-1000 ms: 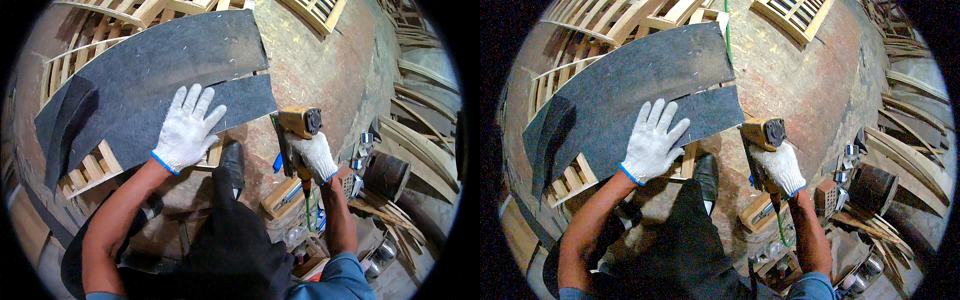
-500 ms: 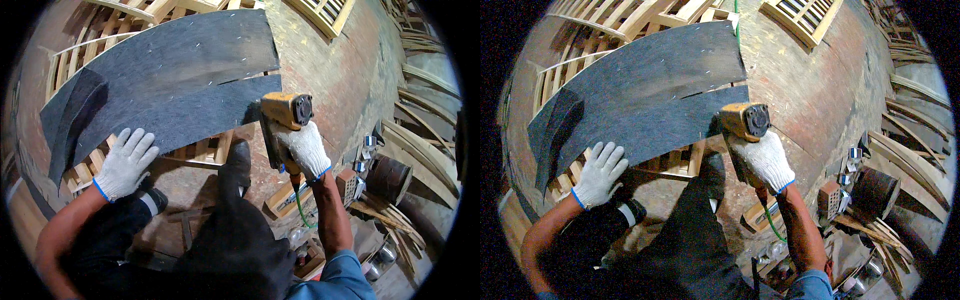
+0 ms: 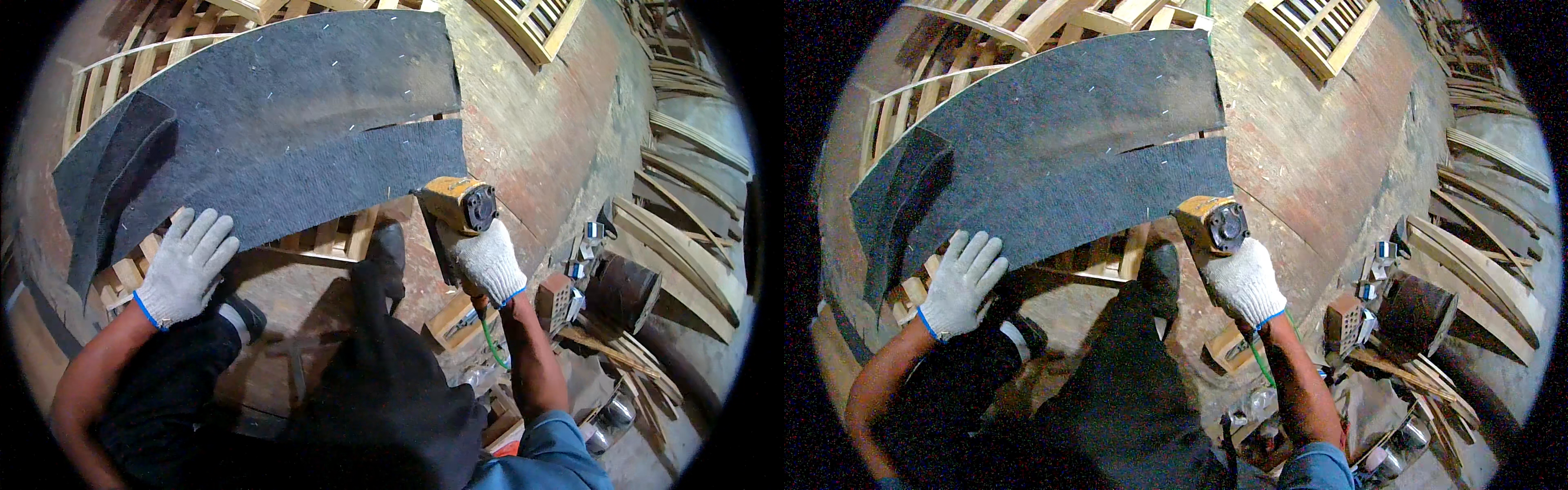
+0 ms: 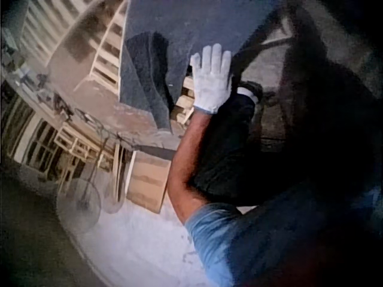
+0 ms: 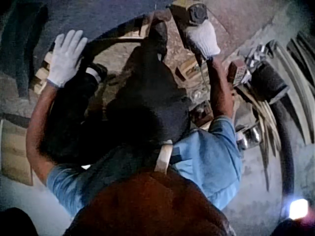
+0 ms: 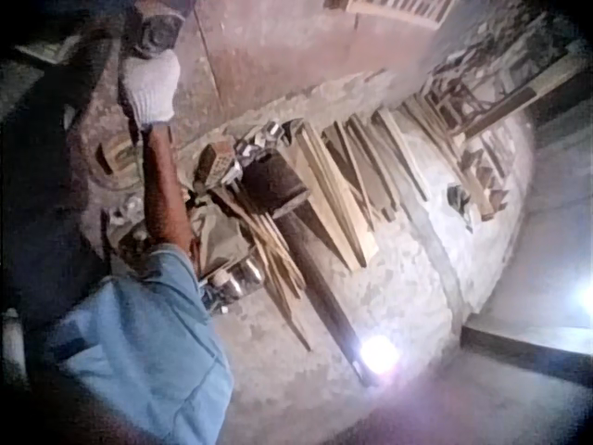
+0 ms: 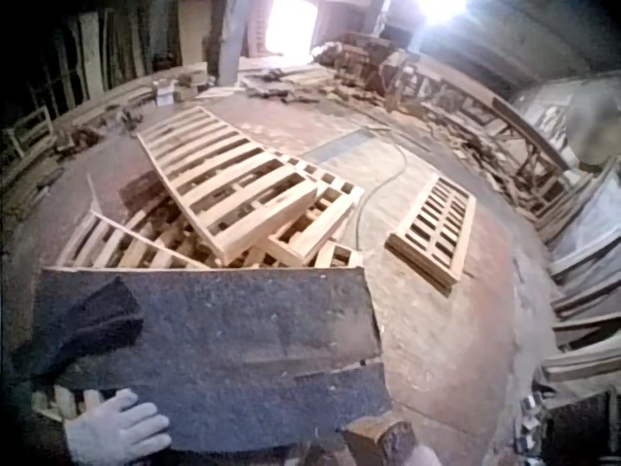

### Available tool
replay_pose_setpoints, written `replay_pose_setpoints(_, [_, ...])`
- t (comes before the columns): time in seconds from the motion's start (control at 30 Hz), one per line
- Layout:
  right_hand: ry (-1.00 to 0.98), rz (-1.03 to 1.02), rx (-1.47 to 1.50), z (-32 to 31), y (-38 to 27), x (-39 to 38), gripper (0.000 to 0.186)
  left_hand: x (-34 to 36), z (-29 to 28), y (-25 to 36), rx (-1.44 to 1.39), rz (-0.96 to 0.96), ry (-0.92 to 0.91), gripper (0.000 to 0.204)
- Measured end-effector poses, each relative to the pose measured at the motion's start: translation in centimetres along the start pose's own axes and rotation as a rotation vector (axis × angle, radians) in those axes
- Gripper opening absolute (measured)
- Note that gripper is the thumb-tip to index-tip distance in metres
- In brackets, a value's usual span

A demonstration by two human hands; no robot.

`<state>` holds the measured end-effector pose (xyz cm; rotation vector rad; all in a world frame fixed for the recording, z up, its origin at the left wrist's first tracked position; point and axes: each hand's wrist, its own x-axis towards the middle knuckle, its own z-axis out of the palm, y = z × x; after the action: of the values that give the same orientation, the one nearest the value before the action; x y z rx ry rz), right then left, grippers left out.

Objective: The person cuts a piece of dark grey fabric with a utility knife and staples it onto a wooden pallet frame using a pneumatic staple gun. They repeatedly fold the fabric edges and secure them to the wood, ensuring a tight fit. The person also uses a metal ruler to measure and align the fabric during the process.

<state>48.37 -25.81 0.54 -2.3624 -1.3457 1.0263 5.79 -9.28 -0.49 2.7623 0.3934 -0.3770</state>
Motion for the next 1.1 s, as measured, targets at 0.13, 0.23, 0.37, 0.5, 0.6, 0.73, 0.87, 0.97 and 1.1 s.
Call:
replay_pose_setpoints(0.13, [-0.023,0.031,-0.070,-0.2,-1.3,0.1,0.029,-0.5,-0.2,-0.3,-0.026,-0.008,-0.003,0.074])
replay_pose_setpoints(0.23, [-0.071,0.044,-0.024,-0.9,-4.5,0.2,0.030,-0.8,-0.3,-0.1,-0.042,-0.040,0.014,0.074])
replay_pose_setpoints(0.37, [-0.091,0.044,0.080,-0.1,-7.6,1.5,0.039,-1.0,0.1,0.1,-0.071,-0.058,0.041,0.075])
replay_pose_setpoints(0.5, [-0.063,-0.012,0.105,1.1,-8.5,3.4,0.042,-1.3,0.4,0.0,-0.068,-0.061,0.093,0.072])
replay_pose_setpoints(0.6, [-0.035,-0.103,0.041,2.1,-7.9,4.6,0.039,-1.0,0.9,0.0,-0.065,-0.065,0.118,0.071])
replay_pose_setpoints(0.73, [-0.002,-0.248,-0.025,2.0,-8.5,3.7,0.025,-1.4,1.1,-0.3,-0.079,-0.061,0.147,0.070])
replay_pose_setpoints(0.87, [-0.125,-0.147,-0.203,2.8,-4.8,1.2,0.023,-1.1,1.3,-0.3,-0.072,-0.048,0.212,0.070])
replay_pose_setpoints(0.97, [-0.168,-0.039,-0.100,3.0,-5.0,-0.7,0.024,-1.2,0.9,-0.3,-0.073,-0.052,0.207,0.070])
replay_pose_setpoints(1.1, [-0.196,-0.044,-0.174,3.6,-4.3,-0.4,0.037,-1.4,1.3,-0.5,-0.082,-0.048,0.197,0.065])
